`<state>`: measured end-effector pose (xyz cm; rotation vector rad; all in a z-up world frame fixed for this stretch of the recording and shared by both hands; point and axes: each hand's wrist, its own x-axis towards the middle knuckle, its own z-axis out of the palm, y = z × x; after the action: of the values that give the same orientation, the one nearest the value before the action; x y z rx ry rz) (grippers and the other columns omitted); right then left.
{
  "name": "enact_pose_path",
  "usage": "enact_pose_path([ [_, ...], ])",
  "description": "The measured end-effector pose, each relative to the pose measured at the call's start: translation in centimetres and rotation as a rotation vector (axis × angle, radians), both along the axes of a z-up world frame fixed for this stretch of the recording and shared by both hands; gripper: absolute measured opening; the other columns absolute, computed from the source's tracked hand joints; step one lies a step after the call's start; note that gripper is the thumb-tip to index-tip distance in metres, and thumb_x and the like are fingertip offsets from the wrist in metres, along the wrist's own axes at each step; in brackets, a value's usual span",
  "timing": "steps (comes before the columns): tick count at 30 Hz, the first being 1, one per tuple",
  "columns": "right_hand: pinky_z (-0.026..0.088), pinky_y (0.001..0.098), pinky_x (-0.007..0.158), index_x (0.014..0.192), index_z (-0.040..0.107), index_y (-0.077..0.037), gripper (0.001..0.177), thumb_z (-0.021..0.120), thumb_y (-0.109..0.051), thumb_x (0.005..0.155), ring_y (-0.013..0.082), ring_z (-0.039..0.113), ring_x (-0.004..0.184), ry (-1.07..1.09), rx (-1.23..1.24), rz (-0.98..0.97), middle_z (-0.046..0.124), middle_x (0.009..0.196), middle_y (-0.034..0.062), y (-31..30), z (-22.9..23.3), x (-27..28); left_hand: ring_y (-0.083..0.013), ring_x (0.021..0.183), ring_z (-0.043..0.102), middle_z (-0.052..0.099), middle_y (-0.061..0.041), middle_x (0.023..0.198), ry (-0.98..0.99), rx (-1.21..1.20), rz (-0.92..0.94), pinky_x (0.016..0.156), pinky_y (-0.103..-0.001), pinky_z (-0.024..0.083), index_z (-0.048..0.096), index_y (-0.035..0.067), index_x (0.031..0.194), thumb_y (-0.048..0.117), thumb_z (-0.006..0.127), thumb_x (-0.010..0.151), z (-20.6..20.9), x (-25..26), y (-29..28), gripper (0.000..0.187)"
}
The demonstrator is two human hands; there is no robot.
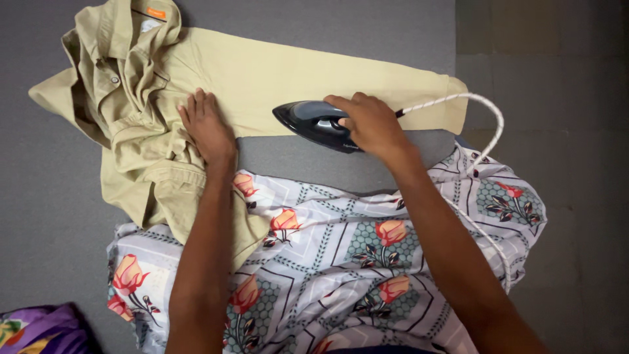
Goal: The person irons a beige shirt laid flat on a gray surface. They use a black electric iron in their right hand and hold the fabric with their left hand, moving the iron back and forth across the shirt's body and sleeve.
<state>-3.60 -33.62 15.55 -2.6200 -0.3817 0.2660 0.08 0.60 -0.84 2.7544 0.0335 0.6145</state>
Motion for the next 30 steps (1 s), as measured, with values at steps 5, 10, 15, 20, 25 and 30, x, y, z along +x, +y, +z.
enact_pose_path([
  [5,0.049,0.0482,0.092,0.149,0.049,-0.014,0.055,0.062,-0.012,0.096,0.0358,0.063,0.103,-0.029,-0.047,0.057,0.063,0.117,0.0191,3.1,-0.7,-0.2,-0.0411,0.144,0.045,0.057,-0.022,0.149,-0.010,-0.057,0.008,0.125,-0.057,0.019,0.063,-0.004,0.132,0.002,0.050,0.104,-0.5,0.3,0.0,0.032],
  [10,0.052,0.0521,0.087,0.149,0.045,-0.005,0.060,0.062,-0.009,0.092,0.0434,0.065,0.104,-0.063,-0.018,0.062,0.061,0.124,0.0249,7.6,-2.0,-0.1,-0.0442,0.143,0.042,0.056,-0.027,0.147,-0.080,-0.140,-0.050,0.124,-0.058,0.017,0.060,-0.007,0.136,0.001,0.051,0.095,-0.5,-0.3,0.3,0.042],
  [15,0.055,0.0527,0.084,0.147,0.047,-0.002,0.052,0.061,-0.014,0.098,0.0454,0.069,0.099,-0.140,0.056,0.041,0.064,0.121,0.0266,12.0,-2.9,0.9,-0.0448,0.143,0.041,0.053,-0.028,0.148,-0.056,-0.177,-0.065,0.125,-0.058,0.016,0.059,-0.008,0.136,-0.002,0.053,0.084,-0.6,-0.4,0.6,0.052],
  [20,0.058,0.0504,0.079,0.146,0.045,0.003,0.062,0.063,-0.005,0.087,0.0454,0.071,0.090,-0.170,-0.008,-0.004,0.064,0.118,0.0293,15.7,-3.2,2.4,-0.0416,0.147,0.041,0.054,-0.023,0.151,-0.037,-0.185,-0.004,0.129,-0.055,0.017,0.061,-0.005,0.137,-0.006,0.052,0.084,-1.0,0.0,0.5,0.053],
  [25,0.060,0.0491,0.078,0.144,0.042,0.009,0.071,0.065,-0.004,0.079,0.0465,0.072,0.089,-0.163,0.005,-0.020,0.063,0.116,0.0327,17.9,-3.5,4.3,-0.0435,0.143,0.041,0.054,-0.026,0.148,-0.003,-0.168,-0.020,0.124,-0.056,0.015,0.059,-0.009,0.135,-0.005,0.055,0.075,-0.9,-0.1,0.4,0.061],
  [30,0.061,0.0488,0.080,0.146,0.041,0.010,0.064,0.061,-0.001,0.087,0.0468,0.072,0.094,-0.181,0.024,-0.094,0.063,0.118,0.0347,20.2,-4.5,6.7,-0.0394,0.148,0.041,0.054,-0.021,0.152,0.008,-0.142,0.019,0.129,-0.054,0.016,0.061,-0.004,0.138,-0.007,0.056,0.085,-0.6,0.0,0.3,0.054],
])
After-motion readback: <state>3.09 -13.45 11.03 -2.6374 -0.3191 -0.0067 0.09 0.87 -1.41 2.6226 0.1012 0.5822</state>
